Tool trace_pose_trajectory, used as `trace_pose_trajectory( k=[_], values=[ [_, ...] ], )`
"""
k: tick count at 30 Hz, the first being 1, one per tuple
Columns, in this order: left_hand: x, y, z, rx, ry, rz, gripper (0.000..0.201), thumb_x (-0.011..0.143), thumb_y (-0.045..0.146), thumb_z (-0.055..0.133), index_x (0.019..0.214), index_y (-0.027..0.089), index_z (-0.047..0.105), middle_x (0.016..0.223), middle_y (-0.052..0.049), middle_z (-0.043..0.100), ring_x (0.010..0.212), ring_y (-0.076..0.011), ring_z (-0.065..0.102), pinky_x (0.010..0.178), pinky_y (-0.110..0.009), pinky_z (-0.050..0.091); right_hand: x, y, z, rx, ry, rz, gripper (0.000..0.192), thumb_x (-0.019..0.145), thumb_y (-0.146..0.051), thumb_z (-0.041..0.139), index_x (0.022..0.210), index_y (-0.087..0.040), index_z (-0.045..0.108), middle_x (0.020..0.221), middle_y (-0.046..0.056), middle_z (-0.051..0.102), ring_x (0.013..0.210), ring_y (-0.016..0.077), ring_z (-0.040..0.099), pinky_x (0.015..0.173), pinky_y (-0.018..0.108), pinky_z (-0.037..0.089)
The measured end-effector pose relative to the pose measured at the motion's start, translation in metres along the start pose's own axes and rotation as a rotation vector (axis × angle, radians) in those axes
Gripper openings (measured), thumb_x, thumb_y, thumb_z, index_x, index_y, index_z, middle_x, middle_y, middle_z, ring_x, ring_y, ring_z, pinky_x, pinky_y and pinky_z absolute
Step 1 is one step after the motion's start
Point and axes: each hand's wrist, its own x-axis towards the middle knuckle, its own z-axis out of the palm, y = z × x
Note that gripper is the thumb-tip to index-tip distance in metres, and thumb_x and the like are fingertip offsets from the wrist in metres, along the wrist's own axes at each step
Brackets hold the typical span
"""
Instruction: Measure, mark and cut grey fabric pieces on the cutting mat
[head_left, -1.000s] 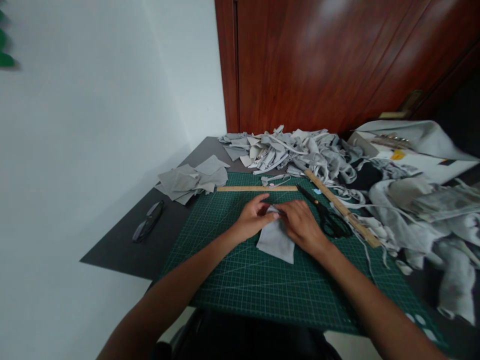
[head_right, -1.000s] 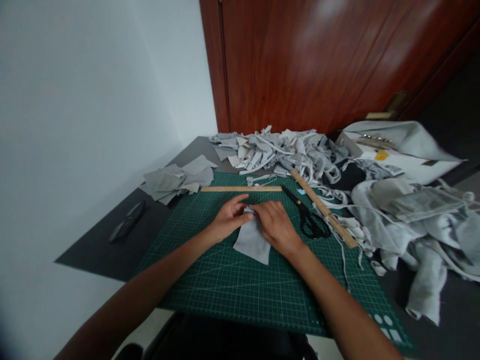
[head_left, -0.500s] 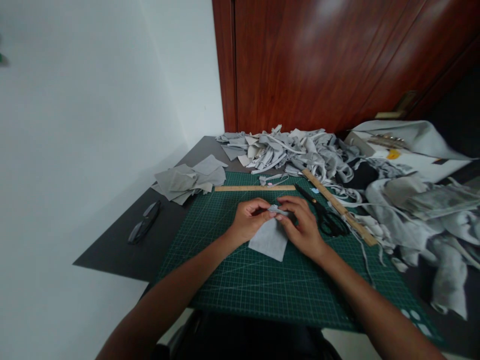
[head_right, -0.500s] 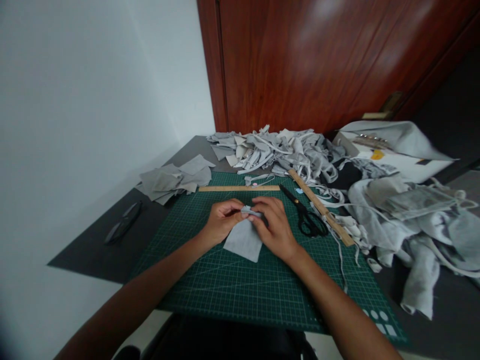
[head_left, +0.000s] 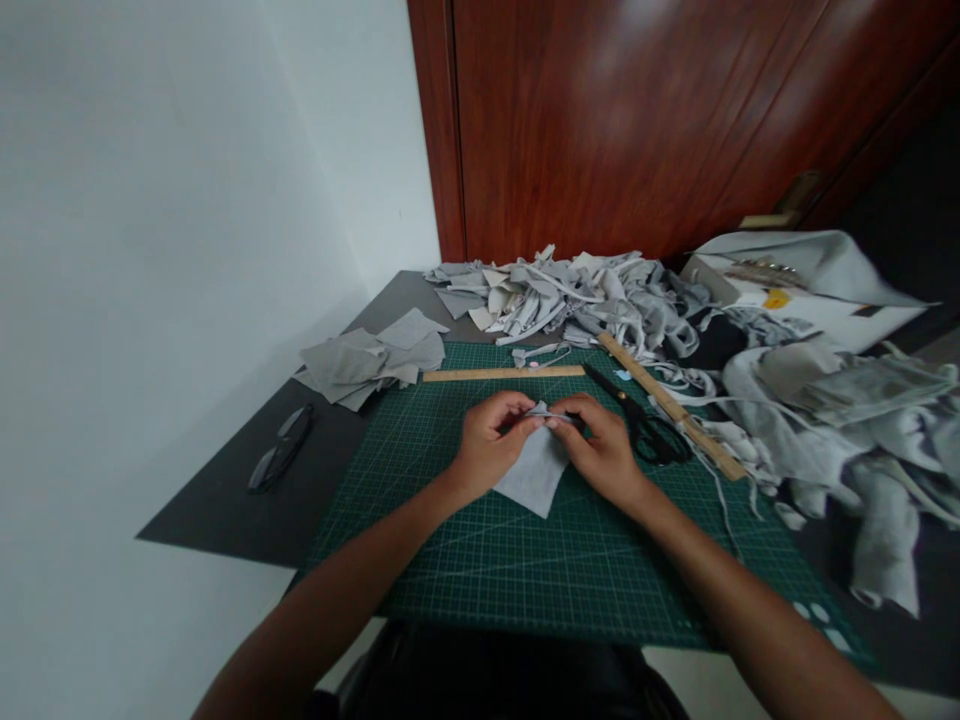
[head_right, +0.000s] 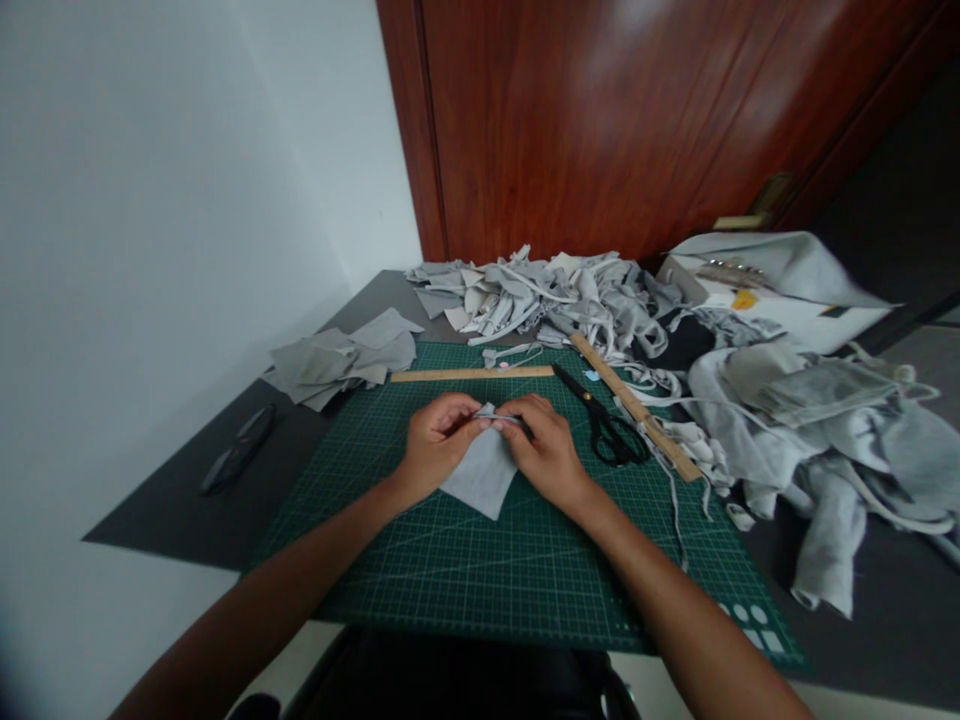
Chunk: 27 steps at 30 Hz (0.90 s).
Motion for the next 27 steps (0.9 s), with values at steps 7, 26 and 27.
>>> trace_pose_trajectory(
  k=[7,26,27],
  values=[
    [0.0003,0.0043,0.0003,-0.029,-0.001,-0.008,0.012,0.087,0.022,0.079,0.097,0.02,0.074,0.093,-0.004,0.077,0.08,-0.014,0.07,0.072,-0.024,0.054,-0.0004,-0.0046,-0.0013,0.002,-0.009,-0.062,0.014,0.1,-0.013,0.065,0.102,-0.026,0.07,0.094,0.003,0.074,0.088,0.0209,0.07,0.077,0.034,0.055],
    [0.0031,0.001,-0.0012,-0.074,-0.032,-0.147,0.021,0.082,0.028,0.082,0.1,0.018,0.074,0.084,-0.003,0.076,0.075,-0.0146,0.071,0.068,-0.025,0.055,0.0008,-0.0053,0.0016,0.015,0.023,-0.1,0.022,0.099,-0.012,0.066,0.106,-0.027,0.08,0.098,0.005,0.081,0.09,0.0229,0.074,0.082,0.039,0.06],
    [0.0035,0.0001,-0.0013,-0.075,-0.033,-0.148,0.02,0.082,0.028,0.082,0.098,0.018,0.074,0.085,-0.004,0.076,0.076,-0.015,0.072,0.07,-0.025,0.056,0.0008,-0.0053,0.002,0.014,0.029,-0.092,0.022,0.099,-0.012,0.066,0.105,-0.027,0.08,0.098,0.005,0.081,0.09,0.0229,0.075,0.081,0.039,0.06]
  ],
)
